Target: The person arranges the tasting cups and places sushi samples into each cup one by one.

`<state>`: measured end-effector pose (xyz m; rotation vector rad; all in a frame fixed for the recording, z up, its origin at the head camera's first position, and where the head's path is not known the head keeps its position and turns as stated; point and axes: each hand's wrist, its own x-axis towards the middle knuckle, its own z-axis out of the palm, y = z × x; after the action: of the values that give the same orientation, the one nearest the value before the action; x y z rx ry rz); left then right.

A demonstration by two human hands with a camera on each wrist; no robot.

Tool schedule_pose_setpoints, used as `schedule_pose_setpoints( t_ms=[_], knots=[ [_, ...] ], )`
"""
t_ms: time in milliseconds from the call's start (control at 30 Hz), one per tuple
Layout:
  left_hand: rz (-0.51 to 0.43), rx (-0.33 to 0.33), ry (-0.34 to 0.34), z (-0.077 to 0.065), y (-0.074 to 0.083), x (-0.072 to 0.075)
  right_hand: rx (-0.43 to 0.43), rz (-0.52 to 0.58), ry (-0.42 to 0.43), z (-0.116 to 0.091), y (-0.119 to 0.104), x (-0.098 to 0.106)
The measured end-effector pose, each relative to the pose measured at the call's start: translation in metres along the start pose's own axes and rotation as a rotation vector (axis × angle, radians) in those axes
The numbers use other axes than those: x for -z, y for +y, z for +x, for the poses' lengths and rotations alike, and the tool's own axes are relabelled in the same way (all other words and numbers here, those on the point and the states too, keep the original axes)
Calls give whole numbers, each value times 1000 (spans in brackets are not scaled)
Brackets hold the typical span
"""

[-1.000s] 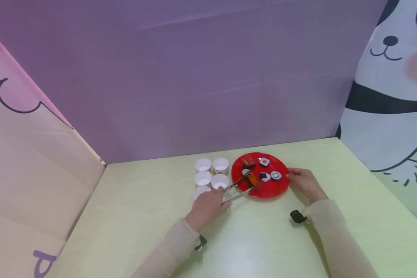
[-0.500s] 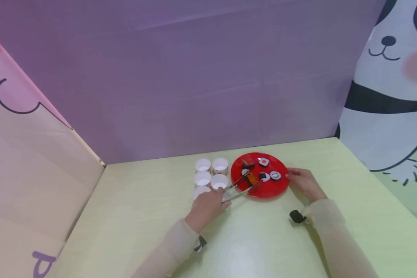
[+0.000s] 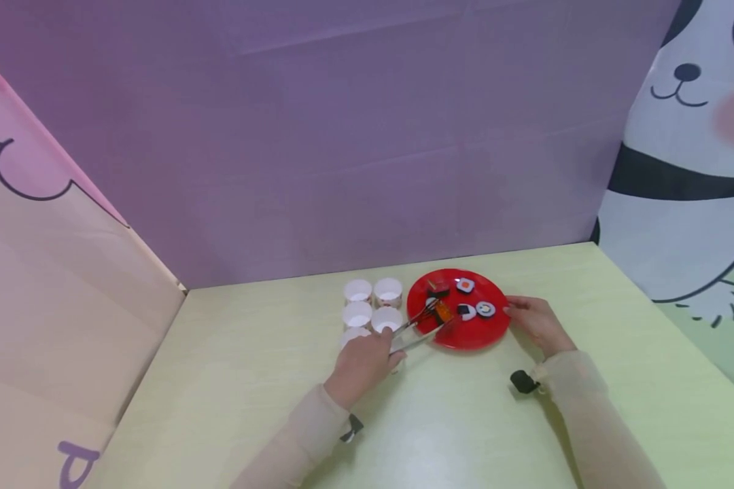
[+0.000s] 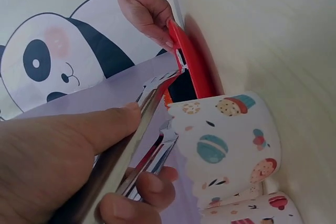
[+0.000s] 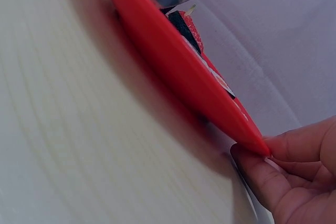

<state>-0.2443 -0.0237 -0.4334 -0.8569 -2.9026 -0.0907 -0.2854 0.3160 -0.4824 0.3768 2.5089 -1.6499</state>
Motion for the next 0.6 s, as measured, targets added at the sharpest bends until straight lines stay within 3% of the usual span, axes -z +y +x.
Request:
schedule_pose_setpoints(
  t_ms=[267,600],
  knots=[
    [15,35,-1,4,-5,6,21,-19,2,-1,-1,0],
    [-63,102,-4,5,-23,19,5,-24,1,-1,-4,1]
  ],
)
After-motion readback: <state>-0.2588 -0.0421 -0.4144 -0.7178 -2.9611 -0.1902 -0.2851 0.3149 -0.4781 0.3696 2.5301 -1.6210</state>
